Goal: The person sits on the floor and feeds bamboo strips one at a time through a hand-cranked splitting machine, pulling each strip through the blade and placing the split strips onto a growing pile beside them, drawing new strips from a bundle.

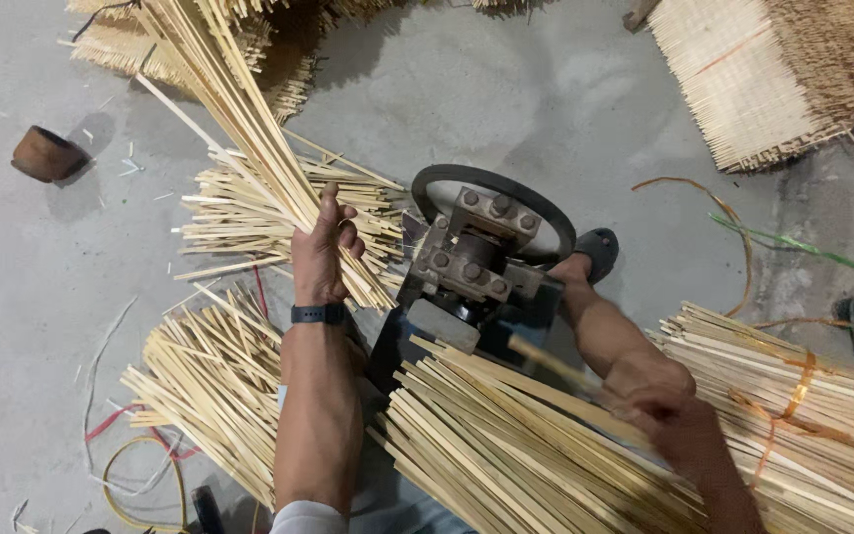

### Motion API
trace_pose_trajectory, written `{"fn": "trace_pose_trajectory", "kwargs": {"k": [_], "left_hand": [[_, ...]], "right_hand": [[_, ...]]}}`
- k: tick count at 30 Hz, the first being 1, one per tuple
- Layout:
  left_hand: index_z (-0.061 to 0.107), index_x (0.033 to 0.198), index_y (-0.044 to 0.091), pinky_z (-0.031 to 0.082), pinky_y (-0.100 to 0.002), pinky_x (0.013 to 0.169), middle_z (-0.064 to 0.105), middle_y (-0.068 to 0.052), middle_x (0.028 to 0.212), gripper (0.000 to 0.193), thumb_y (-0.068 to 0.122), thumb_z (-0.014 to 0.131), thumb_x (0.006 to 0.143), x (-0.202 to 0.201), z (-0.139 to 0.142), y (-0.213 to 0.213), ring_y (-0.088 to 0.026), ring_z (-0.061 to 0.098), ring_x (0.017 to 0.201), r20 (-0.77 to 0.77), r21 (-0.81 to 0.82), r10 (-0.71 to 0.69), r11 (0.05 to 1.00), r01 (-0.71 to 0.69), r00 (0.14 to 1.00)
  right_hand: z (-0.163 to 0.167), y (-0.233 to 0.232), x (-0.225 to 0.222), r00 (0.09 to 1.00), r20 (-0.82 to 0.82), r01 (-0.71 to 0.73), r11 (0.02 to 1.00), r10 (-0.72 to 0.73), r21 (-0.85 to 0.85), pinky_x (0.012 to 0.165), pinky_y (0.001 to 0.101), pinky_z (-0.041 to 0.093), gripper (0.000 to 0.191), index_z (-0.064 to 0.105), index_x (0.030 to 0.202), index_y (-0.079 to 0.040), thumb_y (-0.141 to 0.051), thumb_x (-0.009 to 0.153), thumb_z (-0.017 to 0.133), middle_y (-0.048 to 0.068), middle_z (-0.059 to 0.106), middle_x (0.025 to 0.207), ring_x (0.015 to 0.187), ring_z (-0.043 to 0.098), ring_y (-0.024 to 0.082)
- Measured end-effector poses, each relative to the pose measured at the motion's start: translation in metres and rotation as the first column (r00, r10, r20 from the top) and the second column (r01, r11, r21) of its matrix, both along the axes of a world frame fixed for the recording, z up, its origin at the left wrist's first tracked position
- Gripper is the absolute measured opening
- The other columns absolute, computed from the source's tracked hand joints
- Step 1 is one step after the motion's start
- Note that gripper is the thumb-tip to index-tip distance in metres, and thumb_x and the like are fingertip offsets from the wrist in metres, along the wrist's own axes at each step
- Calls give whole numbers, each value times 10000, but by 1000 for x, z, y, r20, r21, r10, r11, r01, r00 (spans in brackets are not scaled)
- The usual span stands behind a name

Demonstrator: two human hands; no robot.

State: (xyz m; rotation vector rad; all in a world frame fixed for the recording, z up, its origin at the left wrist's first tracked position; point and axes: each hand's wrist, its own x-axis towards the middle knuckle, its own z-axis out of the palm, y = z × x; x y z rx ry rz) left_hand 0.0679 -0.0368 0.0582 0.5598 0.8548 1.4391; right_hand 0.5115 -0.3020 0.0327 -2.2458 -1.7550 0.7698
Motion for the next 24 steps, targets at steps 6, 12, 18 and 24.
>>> {"fn": "trace_pose_trajectory", "kwargs": {"k": [6,12,18,24], "left_hand": [[484,1327,24,522,-282,515,710,-130,981,576,194,807,881,2,-4,-3,-137,619,690,-3,-1,-74,997,74,997],[475,1372,-1,518,-289,515,740,-153,1010,661,158,841,845,8,-7,-4,-147,645,735,-65,-23,-145,989,144,987],[537,1344,10,526,-280,509,732,-156,936,567,200,798,878,14,-2,-7,-170,691,747,-128,-106,-147,985,134,981],[557,1293,0,555,-297,510,685,-88,916,452,209,755,944,21,2,-6,-182,729,850,-50,-26,-64,998,63,997]], "right_hand": [[41,13,18,838,447,-390,917,313,88,759,363,598,400,836,1030,-178,-134,632,838,37,802,1002,926,733,229],[65,56,-49,978,-148,-87,926,151,368,799,370,605,203,808,1035,-90,-202,873,756,97,791,1016,894,761,218],[81,59,-53,994,-84,-52,971,73,231,791,377,614,265,790,1040,-37,-238,870,757,123,785,1002,894,776,228],[9,11,-28,917,109,-400,888,385,229,789,472,572,246,822,861,-75,-310,792,801,115,785,850,857,733,288]]}}
